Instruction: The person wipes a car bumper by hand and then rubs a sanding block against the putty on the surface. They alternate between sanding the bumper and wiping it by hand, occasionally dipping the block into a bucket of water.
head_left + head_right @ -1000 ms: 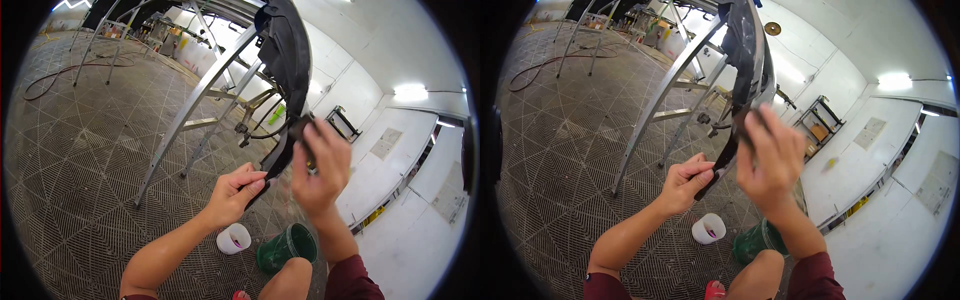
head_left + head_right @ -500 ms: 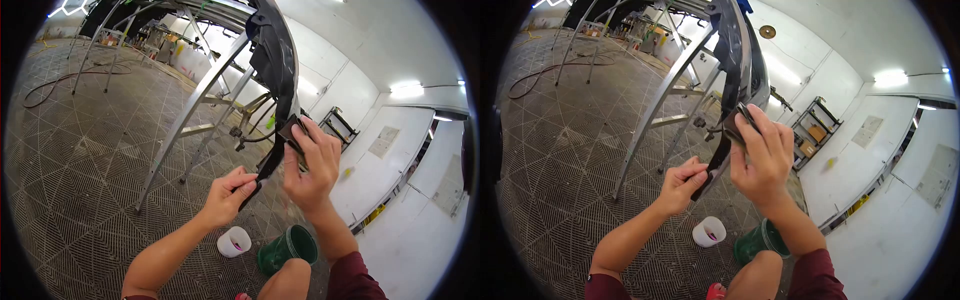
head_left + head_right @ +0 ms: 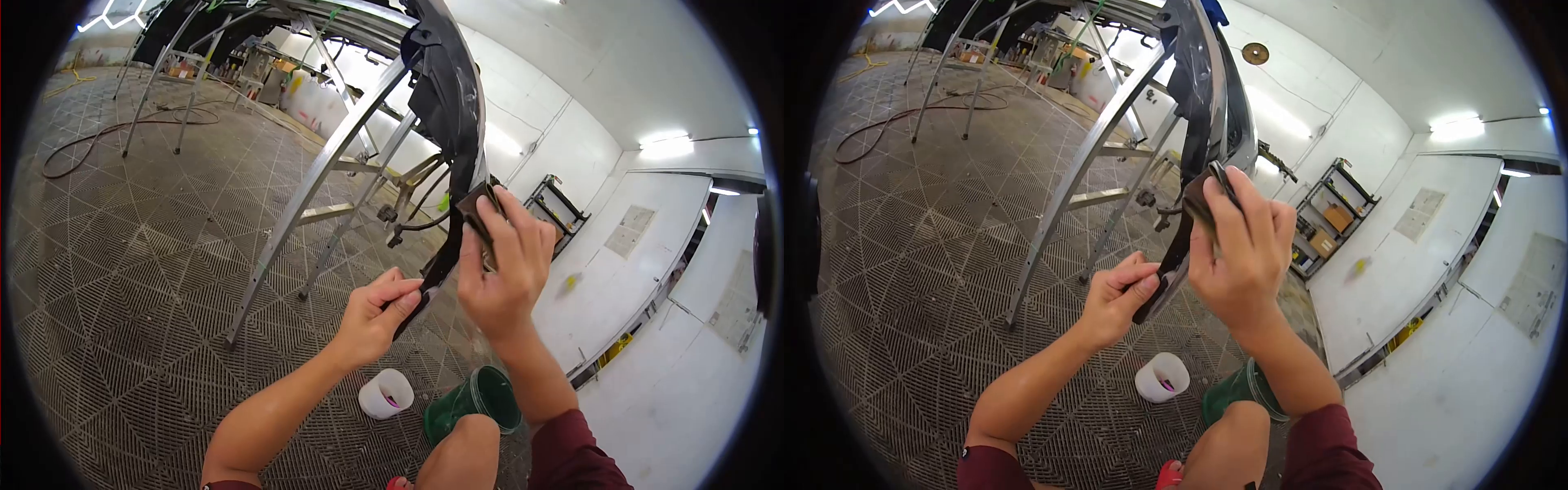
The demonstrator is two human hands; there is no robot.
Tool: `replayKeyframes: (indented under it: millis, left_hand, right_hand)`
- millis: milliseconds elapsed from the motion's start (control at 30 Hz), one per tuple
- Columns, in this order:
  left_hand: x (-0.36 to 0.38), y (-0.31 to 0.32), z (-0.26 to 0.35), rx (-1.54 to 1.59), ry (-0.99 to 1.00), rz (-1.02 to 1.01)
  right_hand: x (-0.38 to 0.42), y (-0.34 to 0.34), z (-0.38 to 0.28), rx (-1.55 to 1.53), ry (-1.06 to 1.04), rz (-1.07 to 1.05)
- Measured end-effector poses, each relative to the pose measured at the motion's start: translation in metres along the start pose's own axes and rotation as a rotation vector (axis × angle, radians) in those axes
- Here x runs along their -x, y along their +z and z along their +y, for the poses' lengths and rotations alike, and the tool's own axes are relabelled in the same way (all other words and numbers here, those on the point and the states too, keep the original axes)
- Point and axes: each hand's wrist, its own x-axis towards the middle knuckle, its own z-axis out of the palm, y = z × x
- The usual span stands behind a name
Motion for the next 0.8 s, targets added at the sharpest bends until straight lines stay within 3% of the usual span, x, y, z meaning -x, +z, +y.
replayKeyframes:
  millis: [200, 600, 800]
  left_hand:
    - [0.002, -0.003, -0.005, -0.008, -0.041, 0.035]
    - [-0.002, -0.001, 0.0, -0.021, 0.032, 0.035]
    - [-0.001, -0.002, 0.01, -0.047, -0.06, -0.008]
  right_hand:
    - [0.016, -0.004, -0.004, -0.057, -0.037, -0.072]
    - [0.029, -0.004, -0.012, -0.057, 0.043, 0.06]
    - [0.008, 0.001, -0.005, 0.017, 0.031, 0.042]
